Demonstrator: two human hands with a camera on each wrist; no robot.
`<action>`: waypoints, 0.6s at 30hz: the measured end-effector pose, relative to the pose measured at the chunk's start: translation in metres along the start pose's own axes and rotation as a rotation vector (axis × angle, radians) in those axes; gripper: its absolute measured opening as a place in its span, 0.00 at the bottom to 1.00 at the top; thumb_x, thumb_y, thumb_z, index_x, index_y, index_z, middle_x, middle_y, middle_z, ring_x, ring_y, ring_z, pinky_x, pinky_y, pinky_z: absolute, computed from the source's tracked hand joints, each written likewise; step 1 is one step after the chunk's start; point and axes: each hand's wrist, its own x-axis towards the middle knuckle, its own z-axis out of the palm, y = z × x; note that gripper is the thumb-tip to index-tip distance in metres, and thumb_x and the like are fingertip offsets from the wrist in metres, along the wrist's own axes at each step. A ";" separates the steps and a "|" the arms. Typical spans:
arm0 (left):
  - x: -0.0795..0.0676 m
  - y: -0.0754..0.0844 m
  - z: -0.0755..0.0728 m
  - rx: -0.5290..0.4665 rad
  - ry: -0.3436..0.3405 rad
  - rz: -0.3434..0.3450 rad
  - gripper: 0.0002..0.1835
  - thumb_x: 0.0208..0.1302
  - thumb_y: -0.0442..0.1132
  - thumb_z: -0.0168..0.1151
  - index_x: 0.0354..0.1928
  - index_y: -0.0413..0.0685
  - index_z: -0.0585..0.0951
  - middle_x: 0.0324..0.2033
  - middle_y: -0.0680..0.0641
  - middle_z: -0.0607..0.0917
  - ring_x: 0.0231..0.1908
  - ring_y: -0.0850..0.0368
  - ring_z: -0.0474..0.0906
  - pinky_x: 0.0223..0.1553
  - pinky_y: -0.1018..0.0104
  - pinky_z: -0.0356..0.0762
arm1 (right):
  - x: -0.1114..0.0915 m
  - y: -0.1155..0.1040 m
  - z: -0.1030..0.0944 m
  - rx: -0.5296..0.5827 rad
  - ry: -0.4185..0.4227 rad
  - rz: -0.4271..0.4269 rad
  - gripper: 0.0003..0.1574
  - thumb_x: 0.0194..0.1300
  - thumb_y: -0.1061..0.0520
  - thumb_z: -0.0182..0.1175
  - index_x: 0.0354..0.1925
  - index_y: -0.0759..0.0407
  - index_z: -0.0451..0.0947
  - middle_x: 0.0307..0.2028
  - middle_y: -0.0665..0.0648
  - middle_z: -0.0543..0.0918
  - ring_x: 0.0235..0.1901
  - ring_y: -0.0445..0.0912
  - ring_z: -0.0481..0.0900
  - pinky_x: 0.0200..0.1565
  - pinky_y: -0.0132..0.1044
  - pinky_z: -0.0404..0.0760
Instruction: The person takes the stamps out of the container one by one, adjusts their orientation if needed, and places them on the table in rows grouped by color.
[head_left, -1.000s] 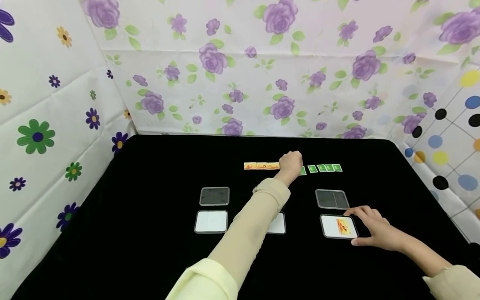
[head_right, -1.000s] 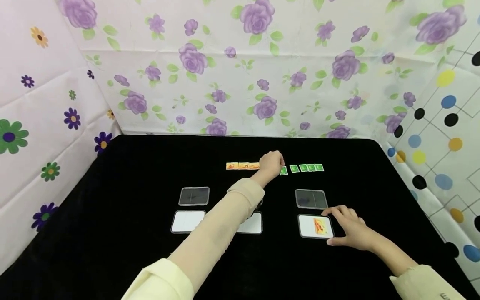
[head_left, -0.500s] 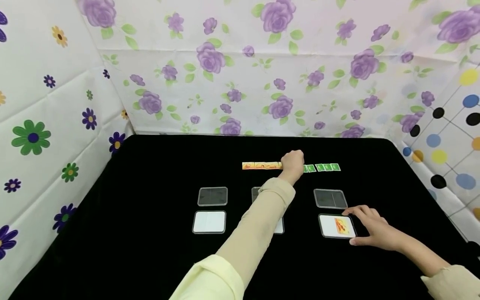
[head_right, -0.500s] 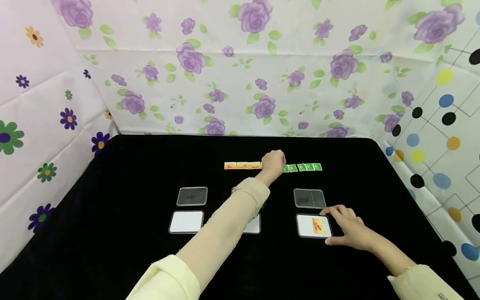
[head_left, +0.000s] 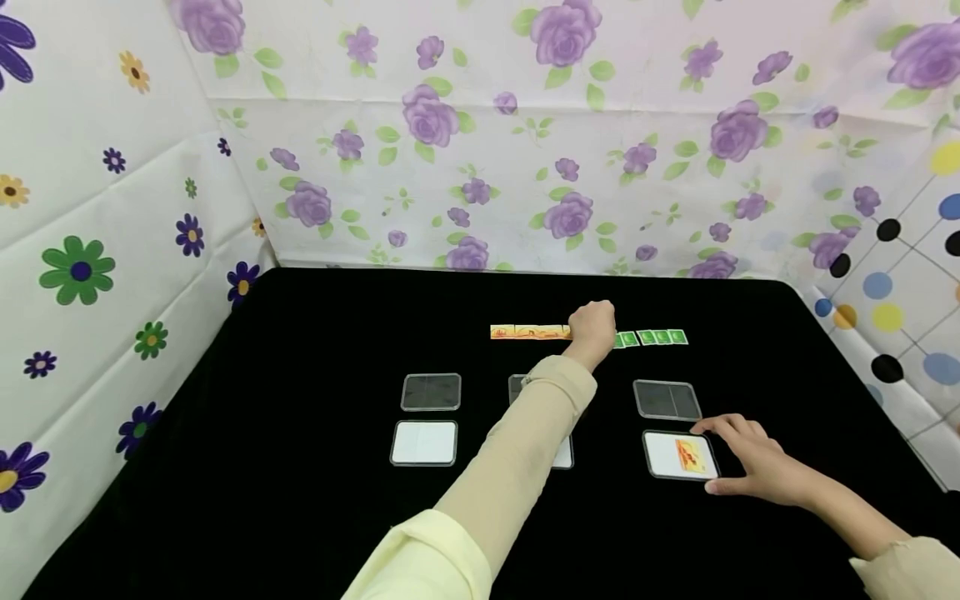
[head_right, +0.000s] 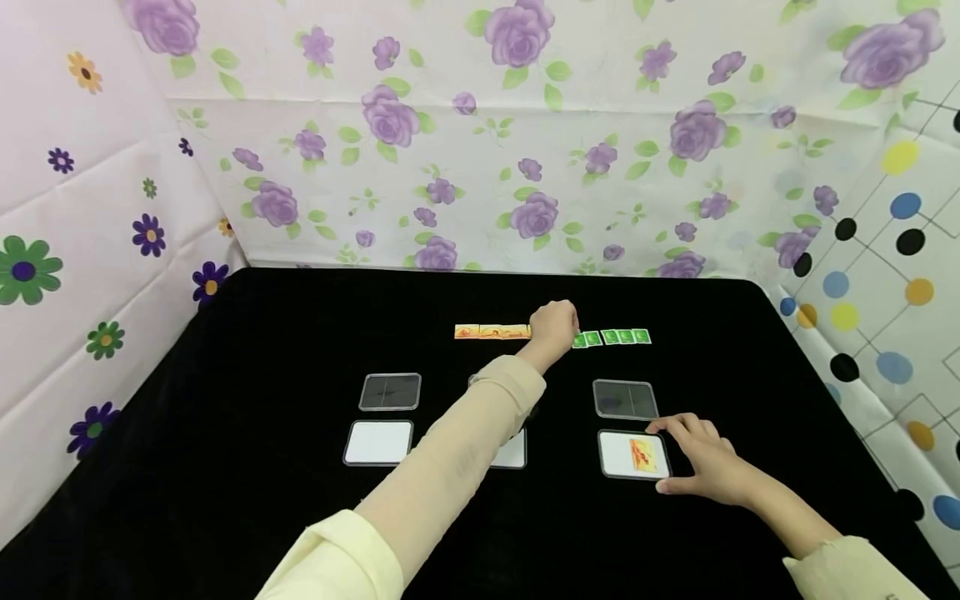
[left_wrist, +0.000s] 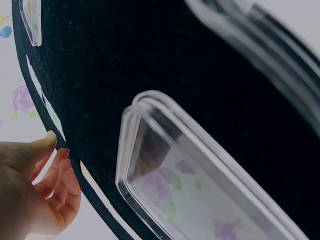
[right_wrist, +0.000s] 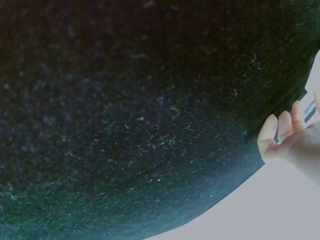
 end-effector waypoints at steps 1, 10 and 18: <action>0.000 0.000 0.000 -0.001 0.001 0.000 0.15 0.66 0.40 0.57 0.19 0.57 0.79 0.27 0.57 0.85 0.27 0.60 0.81 0.26 0.67 0.76 | 0.000 0.000 0.000 0.002 0.000 -0.003 0.44 0.46 0.44 0.73 0.57 0.53 0.64 0.55 0.68 0.67 0.48 0.61 0.66 0.37 0.57 0.70; -0.002 -0.006 0.003 -0.004 -0.025 -0.002 0.10 0.62 0.47 0.62 0.22 0.60 0.83 0.29 0.59 0.86 0.31 0.62 0.81 0.30 0.67 0.77 | -0.002 0.002 0.000 0.011 -0.005 0.017 0.43 0.46 0.43 0.72 0.57 0.53 0.65 0.55 0.68 0.67 0.49 0.61 0.66 0.37 0.57 0.69; -0.002 -0.013 0.002 0.007 -0.108 0.086 0.19 0.47 0.64 0.68 0.33 0.62 0.81 0.35 0.61 0.82 0.34 0.63 0.79 0.31 0.67 0.75 | 0.000 0.000 0.000 0.012 -0.006 0.019 0.43 0.47 0.43 0.72 0.57 0.53 0.64 0.55 0.68 0.67 0.48 0.61 0.65 0.37 0.58 0.69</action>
